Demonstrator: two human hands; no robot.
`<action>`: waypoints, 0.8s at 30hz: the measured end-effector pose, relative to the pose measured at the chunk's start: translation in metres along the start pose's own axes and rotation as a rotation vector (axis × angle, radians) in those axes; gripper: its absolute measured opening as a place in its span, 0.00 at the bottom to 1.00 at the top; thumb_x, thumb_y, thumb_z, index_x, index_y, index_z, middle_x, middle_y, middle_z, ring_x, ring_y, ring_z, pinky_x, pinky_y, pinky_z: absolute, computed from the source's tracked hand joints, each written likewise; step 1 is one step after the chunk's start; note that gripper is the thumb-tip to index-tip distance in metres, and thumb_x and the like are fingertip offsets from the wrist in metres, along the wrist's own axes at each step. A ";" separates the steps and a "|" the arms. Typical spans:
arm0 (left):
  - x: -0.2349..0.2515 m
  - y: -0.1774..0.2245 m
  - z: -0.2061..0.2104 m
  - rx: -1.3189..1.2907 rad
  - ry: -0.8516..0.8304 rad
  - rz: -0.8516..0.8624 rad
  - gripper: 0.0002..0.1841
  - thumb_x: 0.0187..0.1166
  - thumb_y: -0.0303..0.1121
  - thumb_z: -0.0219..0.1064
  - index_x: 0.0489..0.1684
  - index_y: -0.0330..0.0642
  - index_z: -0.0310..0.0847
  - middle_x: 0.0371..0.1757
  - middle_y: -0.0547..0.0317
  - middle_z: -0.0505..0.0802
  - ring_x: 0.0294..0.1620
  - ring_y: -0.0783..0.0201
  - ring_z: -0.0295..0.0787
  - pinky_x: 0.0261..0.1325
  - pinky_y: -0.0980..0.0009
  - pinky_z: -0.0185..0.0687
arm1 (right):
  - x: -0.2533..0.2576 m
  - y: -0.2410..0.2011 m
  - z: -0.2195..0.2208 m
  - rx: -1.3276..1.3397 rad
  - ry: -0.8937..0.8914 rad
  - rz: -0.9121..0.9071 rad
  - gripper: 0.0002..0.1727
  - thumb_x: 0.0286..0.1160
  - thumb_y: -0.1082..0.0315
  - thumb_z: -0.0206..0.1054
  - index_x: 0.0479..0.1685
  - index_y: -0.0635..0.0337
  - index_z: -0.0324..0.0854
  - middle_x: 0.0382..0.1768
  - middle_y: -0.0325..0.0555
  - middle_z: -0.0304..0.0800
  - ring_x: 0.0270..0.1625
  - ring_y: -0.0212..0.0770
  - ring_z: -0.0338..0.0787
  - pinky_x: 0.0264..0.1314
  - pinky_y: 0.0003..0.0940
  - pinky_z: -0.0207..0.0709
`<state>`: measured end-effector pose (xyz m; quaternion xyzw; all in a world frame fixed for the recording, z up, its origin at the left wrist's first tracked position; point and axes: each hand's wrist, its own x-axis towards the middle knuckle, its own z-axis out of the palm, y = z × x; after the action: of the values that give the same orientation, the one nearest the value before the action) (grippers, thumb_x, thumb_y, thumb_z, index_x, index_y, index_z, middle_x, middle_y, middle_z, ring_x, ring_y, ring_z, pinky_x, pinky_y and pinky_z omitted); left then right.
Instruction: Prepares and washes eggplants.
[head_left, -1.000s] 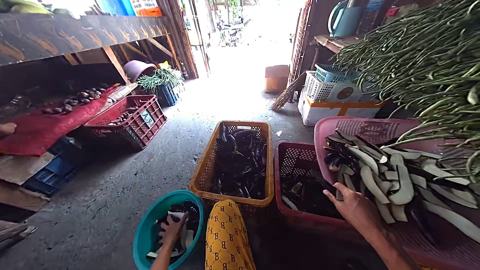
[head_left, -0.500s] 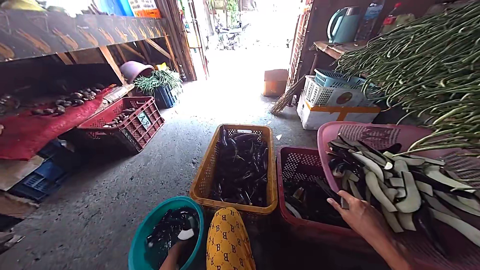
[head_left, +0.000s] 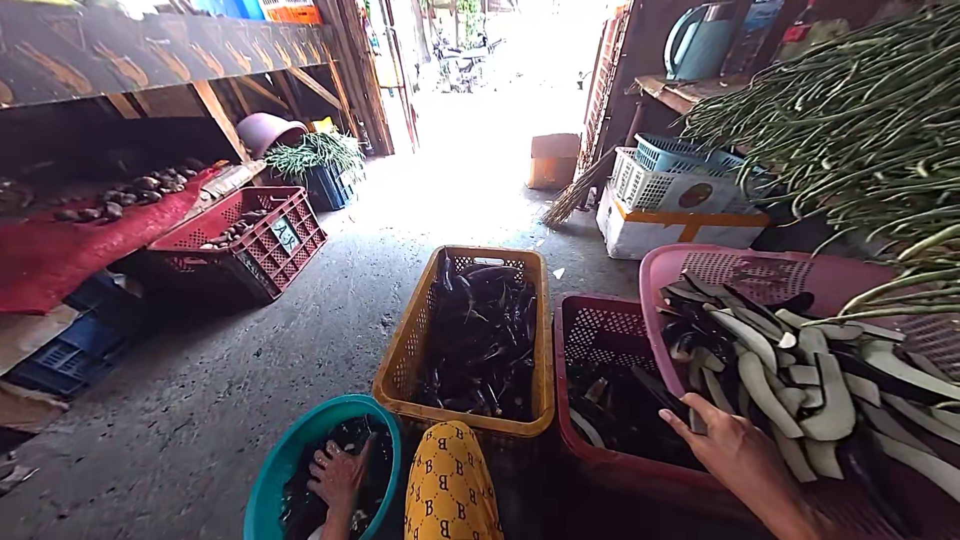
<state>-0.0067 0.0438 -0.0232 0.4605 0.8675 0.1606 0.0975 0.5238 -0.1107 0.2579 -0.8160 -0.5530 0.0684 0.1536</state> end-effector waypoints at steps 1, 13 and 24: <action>0.001 0.000 0.007 -0.015 0.002 -0.018 0.61 0.65 0.74 0.68 0.88 0.27 0.58 0.85 0.18 0.64 0.87 0.22 0.56 0.79 0.24 0.54 | 0.000 0.000 0.001 0.004 0.001 0.000 0.21 0.81 0.58 0.72 0.58 0.70 0.86 0.41 0.74 0.92 0.48 0.77 0.92 0.51 0.73 0.78; -0.064 0.003 -0.058 -0.569 -0.716 0.070 0.25 0.96 0.30 0.39 0.90 0.30 0.53 0.90 0.42 0.67 0.90 0.60 0.61 0.91 0.69 0.55 | 0.002 -0.009 0.002 0.010 -0.085 0.006 0.23 0.81 0.56 0.71 0.61 0.69 0.86 0.42 0.75 0.92 0.50 0.77 0.91 0.53 0.73 0.76; -0.046 -0.013 -0.034 -1.143 -0.845 0.132 0.27 0.97 0.34 0.37 0.92 0.33 0.49 0.87 0.45 0.71 0.83 0.64 0.71 0.83 0.67 0.70 | -0.001 -0.007 -0.002 0.025 -0.122 0.001 0.25 0.83 0.53 0.69 0.63 0.68 0.85 0.45 0.75 0.92 0.53 0.77 0.90 0.56 0.74 0.76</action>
<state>-0.0020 -0.0078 0.0044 0.4118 0.5059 0.4035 0.6417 0.5175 -0.1094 0.2623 -0.8087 -0.5600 0.1251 0.1294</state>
